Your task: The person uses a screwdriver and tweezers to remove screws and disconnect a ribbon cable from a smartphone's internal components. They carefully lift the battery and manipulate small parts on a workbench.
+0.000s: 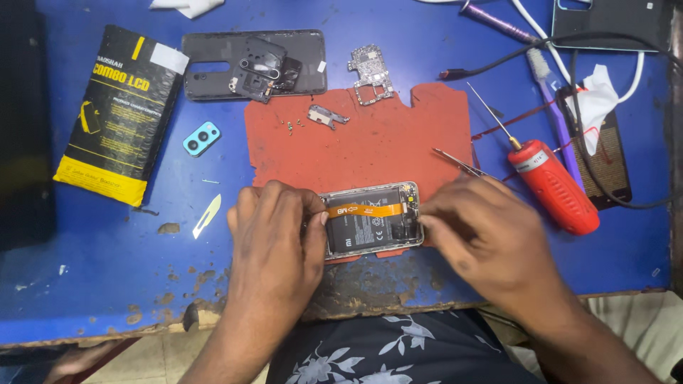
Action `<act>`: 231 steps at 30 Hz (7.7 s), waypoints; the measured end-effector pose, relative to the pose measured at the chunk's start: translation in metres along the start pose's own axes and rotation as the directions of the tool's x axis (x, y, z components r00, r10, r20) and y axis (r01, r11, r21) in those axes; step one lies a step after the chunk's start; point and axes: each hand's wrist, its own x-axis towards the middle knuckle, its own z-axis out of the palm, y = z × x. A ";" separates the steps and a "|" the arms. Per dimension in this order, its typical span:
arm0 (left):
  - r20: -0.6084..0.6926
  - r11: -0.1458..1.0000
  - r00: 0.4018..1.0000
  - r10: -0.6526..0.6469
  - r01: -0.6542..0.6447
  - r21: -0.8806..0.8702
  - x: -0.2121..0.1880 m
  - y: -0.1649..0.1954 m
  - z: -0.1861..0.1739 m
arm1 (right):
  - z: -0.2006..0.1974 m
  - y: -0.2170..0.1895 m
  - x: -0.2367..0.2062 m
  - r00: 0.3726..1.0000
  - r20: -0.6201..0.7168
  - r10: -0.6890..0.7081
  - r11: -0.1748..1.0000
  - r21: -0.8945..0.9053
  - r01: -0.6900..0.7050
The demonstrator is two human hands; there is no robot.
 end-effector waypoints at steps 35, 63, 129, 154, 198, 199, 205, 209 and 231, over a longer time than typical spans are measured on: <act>-0.127 0.978 0.991 0.038 -0.063 -0.197 -0.005 -0.004 0.001 | 0.019 -0.011 0.020 0.978 0.131 0.162 0.972 -0.193 -0.135; -0.145 0.980 0.988 0.046 -0.072 -0.183 -0.008 -0.004 0.003 | 0.022 -0.006 0.012 0.992 0.105 0.074 0.979 -0.200 -0.052; -0.137 0.983 0.989 0.047 -0.070 -0.172 -0.007 -0.007 0.005 | -0.001 0.018 -0.043 0.748 0.643 0.166 0.063 0.750 -0.659; -0.124 0.983 0.991 0.046 -0.067 -0.170 -0.007 -0.004 0.002 | 0.009 -0.008 -0.048 0.671 0.721 0.173 0.350 0.592 -0.726; -0.124 0.986 0.991 0.052 -0.071 -0.153 -0.007 -0.005 0.005 | 0.001 0.001 -0.043 0.769 0.631 0.102 0.167 0.751 -0.639; -0.122 0.986 0.991 0.052 -0.070 -0.152 -0.007 -0.005 0.005 | 0.000 0.004 -0.041 0.759 0.636 0.138 0.103 0.753 -0.650; -0.119 0.985 0.991 0.055 -0.073 -0.154 -0.007 -0.005 0.006 | -0.004 0.023 -0.032 0.731 0.661 0.170 -0.188 0.750 -0.635; -0.112 0.985 0.993 0.048 -0.066 -0.158 -0.007 -0.005 0.005 | -0.007 0.035 -0.029 0.715 0.685 0.138 -0.296 0.718 -0.630; -0.135 0.985 0.989 0.056 -0.077 -0.152 -0.007 -0.007 0.007 | -0.015 0.037 -0.016 0.680 0.727 0.096 -0.542 0.611 -0.577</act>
